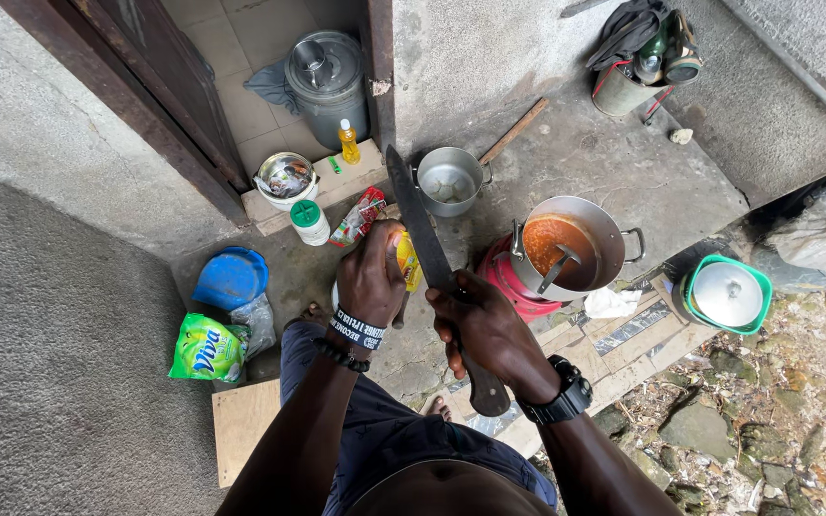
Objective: The person prepares a meal by stirring a liquid in a pot, adding a seasoning packet opened with a knife, and pouring liquid from a metal cup into the pot.
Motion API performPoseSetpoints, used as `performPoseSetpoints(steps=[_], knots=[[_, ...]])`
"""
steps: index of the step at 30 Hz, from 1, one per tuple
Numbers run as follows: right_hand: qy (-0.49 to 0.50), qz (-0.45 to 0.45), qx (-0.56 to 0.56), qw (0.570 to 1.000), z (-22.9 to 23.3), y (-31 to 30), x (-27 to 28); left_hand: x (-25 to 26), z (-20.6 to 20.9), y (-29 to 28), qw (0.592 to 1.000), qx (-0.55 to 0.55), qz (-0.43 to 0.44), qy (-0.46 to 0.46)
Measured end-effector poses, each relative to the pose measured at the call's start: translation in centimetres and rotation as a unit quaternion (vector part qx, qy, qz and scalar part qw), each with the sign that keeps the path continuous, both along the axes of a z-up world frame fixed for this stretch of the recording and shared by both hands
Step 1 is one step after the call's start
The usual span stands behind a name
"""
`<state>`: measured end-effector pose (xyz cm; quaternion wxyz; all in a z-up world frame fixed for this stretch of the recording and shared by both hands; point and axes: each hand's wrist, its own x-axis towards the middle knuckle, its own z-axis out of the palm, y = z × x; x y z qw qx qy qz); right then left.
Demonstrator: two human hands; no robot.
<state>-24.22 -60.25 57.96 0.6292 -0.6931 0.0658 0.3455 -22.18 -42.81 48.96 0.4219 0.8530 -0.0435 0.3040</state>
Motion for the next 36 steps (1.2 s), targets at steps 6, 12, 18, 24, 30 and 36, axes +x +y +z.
performPoseSetpoints(steps=[6,12,18,24,30,36], knots=[[-0.002,0.015,-0.005,1.0,0.8,0.0,-0.4,0.2,0.0,-0.1,1.0,-0.015,-0.005,0.024],[-0.036,0.023,-0.01,0.999,0.6,0.2,-0.8,-0.1,-0.1,-1.0,0.999,-0.037,-0.026,0.009],[-0.067,0.039,-0.077,0.994,1.0,0.7,-1.6,-0.1,-0.1,-1.1,0.998,-0.04,-0.026,-0.028],[-0.049,0.049,-0.054,0.996,0.1,0.3,-1.6,-0.2,0.0,-0.9,0.998,-0.057,-0.025,0.0],[0.025,0.024,0.076,0.997,-1.3,-0.7,-0.4,-0.6,-0.8,-1.0,0.998,-0.038,-0.052,-0.023],[0.07,0.018,0.081,0.994,0.1,-1.3,-0.6,-0.1,-0.9,-0.5,0.997,-0.035,-0.063,-0.011]])
